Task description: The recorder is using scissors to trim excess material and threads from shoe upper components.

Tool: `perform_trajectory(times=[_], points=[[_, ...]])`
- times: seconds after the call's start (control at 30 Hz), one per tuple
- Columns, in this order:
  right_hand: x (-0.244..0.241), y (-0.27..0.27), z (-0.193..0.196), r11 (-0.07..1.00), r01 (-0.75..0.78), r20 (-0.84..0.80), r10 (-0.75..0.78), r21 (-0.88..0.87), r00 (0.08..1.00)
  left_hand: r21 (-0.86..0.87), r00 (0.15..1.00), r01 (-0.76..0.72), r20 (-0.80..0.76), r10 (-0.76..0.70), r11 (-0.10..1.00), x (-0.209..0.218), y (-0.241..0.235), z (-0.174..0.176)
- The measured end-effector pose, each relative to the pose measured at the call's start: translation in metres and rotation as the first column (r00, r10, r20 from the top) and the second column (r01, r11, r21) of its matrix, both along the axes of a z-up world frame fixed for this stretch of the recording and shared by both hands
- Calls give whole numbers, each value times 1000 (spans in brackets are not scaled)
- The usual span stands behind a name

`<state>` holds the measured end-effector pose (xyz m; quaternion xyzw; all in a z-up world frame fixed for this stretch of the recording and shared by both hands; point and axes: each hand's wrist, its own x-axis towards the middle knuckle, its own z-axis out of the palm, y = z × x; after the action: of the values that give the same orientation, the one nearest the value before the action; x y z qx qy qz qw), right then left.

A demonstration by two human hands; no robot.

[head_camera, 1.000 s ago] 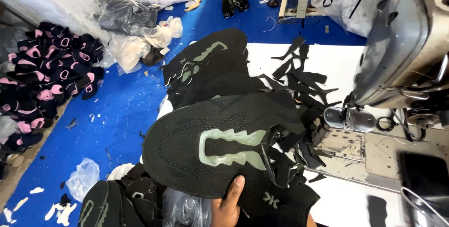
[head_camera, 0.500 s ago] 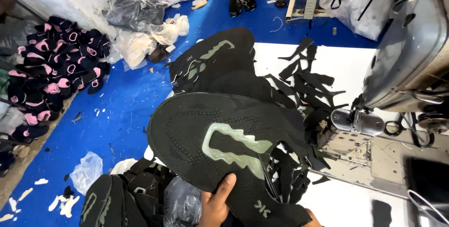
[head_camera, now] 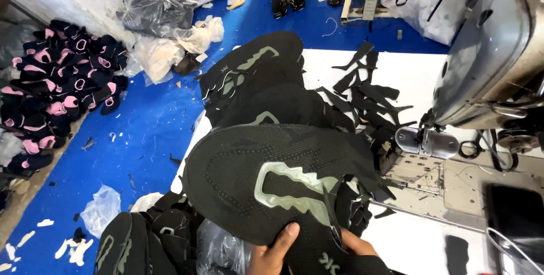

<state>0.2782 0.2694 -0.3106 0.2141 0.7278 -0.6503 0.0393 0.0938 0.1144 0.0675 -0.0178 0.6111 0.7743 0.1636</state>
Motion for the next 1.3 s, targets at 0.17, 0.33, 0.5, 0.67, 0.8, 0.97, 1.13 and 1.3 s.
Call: perform_trajectory(times=[0.17, 0.33, 0.5, 0.67, 0.8, 0.97, 1.13, 1.3], points=[[-66, 50, 99, 998, -63, -59, 63, 13, 996, -119, 941, 141, -293, -170, 983, -14, -12, 11], [-50, 45, 145, 980, -118, -144, 95, -163, 985, 12, 981, 184, -61, -183, 983, -20, -15, 3], [-69, 32, 221, 872, -121, -211, 20, -475, 977, 142, 989, 84, 106, -99, 986, -6, -1, -8], [-83, 31, 228, 815, -155, -295, -20, -558, 955, 66, 977, 134, -176, -120, 989, -13, -7, -14], [-72, 44, 221, 909, -133, -257, 30, -395, 966, 27, 977, 161, -148, -156, 987, -30, -27, -21], [-72, 56, 248, 859, -260, -228, 173, -441, 958, -48, 929, 344, -128, -347, 938, -49, -42, -18], [-93, 57, -96, 565, 161, 282, 134, -809, 950, -88, 946, 254, -186, -266, 963, -24, -17, -10], [-55, 4, -121, 760, 25, 130, 79, -649, 988, 52, 975, 29, -220, -17, 998, -6, 0, -26]])
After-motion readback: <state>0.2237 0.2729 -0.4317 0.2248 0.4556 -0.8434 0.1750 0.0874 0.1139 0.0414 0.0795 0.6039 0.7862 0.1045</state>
